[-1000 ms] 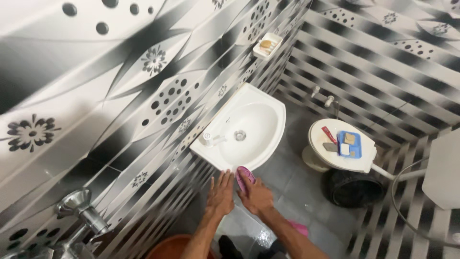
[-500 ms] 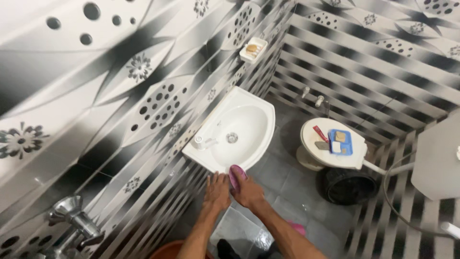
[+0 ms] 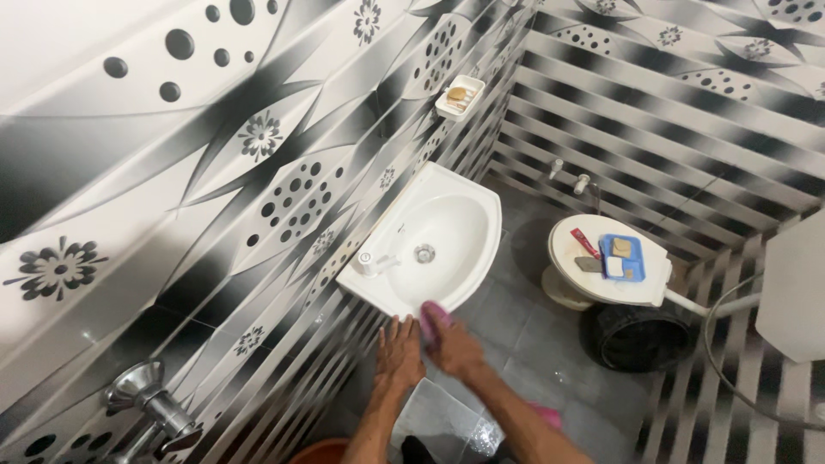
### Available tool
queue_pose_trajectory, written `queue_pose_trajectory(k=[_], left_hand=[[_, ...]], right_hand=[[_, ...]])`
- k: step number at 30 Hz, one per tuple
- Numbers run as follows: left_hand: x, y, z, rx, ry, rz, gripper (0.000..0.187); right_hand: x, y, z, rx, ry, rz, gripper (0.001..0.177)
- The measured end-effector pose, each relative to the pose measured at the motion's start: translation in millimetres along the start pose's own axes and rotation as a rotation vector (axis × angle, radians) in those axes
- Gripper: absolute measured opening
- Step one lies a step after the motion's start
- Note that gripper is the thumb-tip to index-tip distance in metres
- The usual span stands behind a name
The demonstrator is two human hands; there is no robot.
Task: The person cleans a bathroom sink and floor using a pink scrub brush and a white cloth. They scrub the sink basin, the floor near the drain, and a wall-mounted fixture, then rinse the brush and wash their hands.
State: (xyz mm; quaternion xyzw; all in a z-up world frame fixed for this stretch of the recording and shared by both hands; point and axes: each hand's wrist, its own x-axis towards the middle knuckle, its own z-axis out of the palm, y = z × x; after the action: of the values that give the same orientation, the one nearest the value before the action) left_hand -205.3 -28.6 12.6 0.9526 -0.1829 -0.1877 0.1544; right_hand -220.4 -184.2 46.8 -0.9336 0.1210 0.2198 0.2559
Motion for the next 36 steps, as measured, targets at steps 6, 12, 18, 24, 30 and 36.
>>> queue_pose_trajectory(k=[6, 12, 18, 24, 30, 36], left_hand=[[-9, 1, -10, 0.003, -0.023, 0.013, 0.09], [-3, 7, -5, -0.01, -0.032, -0.024, 0.093], [1, 5, -3, -0.049, -0.01, -0.003, 0.091], [-6, 2, -4, -0.035, -0.047, -0.011, 0.094], [-2, 7, -1, -0.049, -0.025, -0.027, 0.092], [3, 9, -1, -0.057, -0.055, -0.023, 0.09]], right_hand=[[6, 19, -29, 0.028, 0.049, -0.021, 0.079], [56, 57, -56, -0.011, 0.022, 0.157, 0.093], [12, 20, 19, 0.153, 0.111, -0.089, 0.091], [25, 37, -28, 0.054, 0.093, -0.009, 0.082], [52, 46, -50, -0.007, 0.127, 0.086, 0.082], [8, 18, 12, 0.135, 0.03, -0.069, 0.088]])
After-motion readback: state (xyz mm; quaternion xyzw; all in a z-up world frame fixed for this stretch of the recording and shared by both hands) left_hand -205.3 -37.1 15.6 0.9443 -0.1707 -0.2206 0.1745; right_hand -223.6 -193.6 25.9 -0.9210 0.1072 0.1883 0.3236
